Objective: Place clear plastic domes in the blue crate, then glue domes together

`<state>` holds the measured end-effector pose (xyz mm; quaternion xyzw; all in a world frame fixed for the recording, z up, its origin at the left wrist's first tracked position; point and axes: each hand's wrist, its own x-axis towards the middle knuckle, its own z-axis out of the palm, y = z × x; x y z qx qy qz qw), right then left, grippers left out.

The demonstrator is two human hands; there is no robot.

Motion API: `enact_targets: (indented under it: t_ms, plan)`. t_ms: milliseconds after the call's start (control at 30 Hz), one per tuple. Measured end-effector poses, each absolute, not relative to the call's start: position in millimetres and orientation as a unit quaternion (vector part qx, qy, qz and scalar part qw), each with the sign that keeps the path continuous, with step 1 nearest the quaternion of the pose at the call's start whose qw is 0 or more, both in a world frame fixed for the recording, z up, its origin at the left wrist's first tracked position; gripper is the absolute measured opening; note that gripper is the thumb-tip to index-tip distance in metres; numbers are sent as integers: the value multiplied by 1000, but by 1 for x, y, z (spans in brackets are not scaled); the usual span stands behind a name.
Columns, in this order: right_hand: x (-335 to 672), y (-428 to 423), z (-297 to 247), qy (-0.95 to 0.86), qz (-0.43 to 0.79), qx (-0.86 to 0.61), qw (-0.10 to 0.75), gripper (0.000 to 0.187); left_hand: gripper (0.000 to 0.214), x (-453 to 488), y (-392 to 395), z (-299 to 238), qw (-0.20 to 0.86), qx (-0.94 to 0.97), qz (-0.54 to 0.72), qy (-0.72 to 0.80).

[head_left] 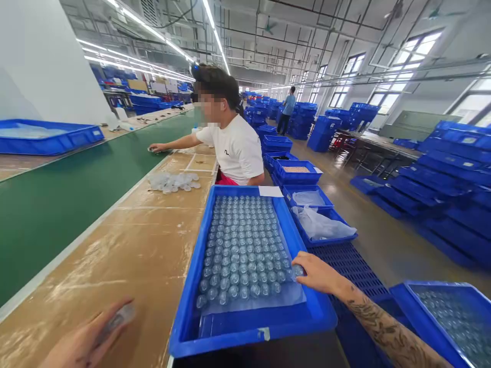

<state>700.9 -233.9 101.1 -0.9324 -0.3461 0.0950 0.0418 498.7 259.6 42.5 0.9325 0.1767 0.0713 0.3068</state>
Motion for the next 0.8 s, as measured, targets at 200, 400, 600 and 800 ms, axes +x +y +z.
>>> enact_targets:
  t_ms: [200,400,600,800]
  plan:
    - [682,-237,68,-345,126,-930,-25,44,41,593,71,102,404,907,-106,-52]
    - [678,-233,59,-371,153,-913,-69,35,34,644,-42,67,333,892,-195,-236]
    - [687,-235,65,-448,121,-876,-134,29,38,652,-60,44,206,921,-199,-266]
    - [697,-234,62,-447,141,-870,-153,29,28,656,-72,19,145,929,-179,-291]
